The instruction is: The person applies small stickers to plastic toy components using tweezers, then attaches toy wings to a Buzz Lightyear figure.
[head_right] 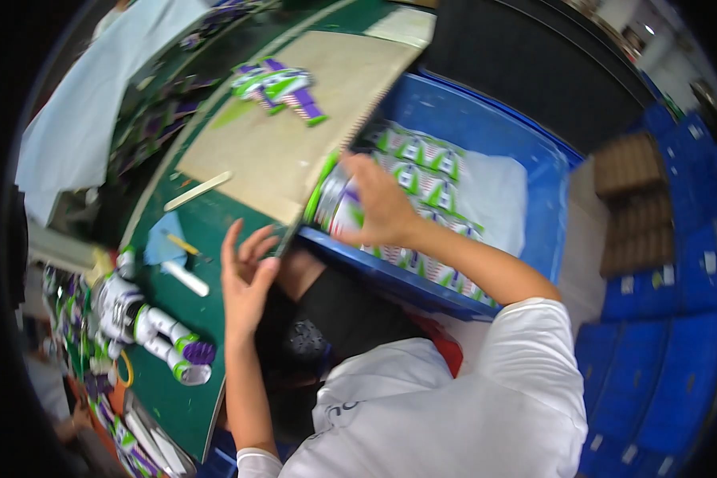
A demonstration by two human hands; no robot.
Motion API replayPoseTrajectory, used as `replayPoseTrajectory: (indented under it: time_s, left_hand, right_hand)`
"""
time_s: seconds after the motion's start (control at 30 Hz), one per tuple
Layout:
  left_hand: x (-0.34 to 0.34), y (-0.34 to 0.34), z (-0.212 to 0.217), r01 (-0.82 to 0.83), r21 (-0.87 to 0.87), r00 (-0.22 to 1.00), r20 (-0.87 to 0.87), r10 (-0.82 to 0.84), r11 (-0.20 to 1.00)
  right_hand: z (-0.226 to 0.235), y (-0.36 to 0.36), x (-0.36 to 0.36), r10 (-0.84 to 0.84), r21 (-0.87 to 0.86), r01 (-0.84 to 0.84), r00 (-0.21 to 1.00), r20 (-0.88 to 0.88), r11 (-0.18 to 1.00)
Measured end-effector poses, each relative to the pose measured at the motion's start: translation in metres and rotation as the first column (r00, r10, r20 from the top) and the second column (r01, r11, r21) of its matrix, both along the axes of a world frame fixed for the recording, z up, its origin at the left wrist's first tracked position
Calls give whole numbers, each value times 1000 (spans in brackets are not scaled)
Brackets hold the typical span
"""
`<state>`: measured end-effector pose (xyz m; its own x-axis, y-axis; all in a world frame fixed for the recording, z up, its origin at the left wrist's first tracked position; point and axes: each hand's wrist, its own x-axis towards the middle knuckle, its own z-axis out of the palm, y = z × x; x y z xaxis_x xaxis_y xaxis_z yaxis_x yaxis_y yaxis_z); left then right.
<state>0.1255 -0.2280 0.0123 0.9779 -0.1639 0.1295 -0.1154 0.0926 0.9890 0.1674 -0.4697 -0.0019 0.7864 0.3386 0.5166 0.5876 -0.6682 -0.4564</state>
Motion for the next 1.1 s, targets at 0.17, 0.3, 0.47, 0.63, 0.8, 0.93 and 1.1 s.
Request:
replayPoseTrajectory:
  time_s: [0.17, 0.3, 0.47, 0.63, 0.8, 0.93, 1.1]
  left_hand:
    - [9, 14, -32, -183, 143, 982, 74, 174, 973]
    - [5, 22, -32, -267, 135, 962, 91, 256, 954]
    - [4, 26, -36, -310, 181, 950, 106, 295, 933]
    - [3, 20, -34, -308, 153, 951, 85, 298, 939]
    - [4, 16, -22, -344, 177, 932, -53, 358, 922]
    - [48, -27, -11, -262, -52, 961, -100, 256, 964]
    - [149, -47, -33, -321, -458, 869, -490, 66, 829]
  right_hand:
    - [-123, -186, 13, -629, 55, 882, 376, -681, 468]
    - [-181, -239, 15, -702, -305, 929, -74, -708, 210]
    - [-208, -229, 38, -719, -466, 874, -235, -654, 138]
    - [-212, -234, 41, -804, -536, 829, -206, -558, 159]
    - [-70, -87, 134, -464, 429, 397, 884, 60, 811]
    - [-8, 13, 196, -434, -18, 441, 873, -224, 897]
    - [-23, 61, 197, -165, 102, 241, 864, -476, 965]
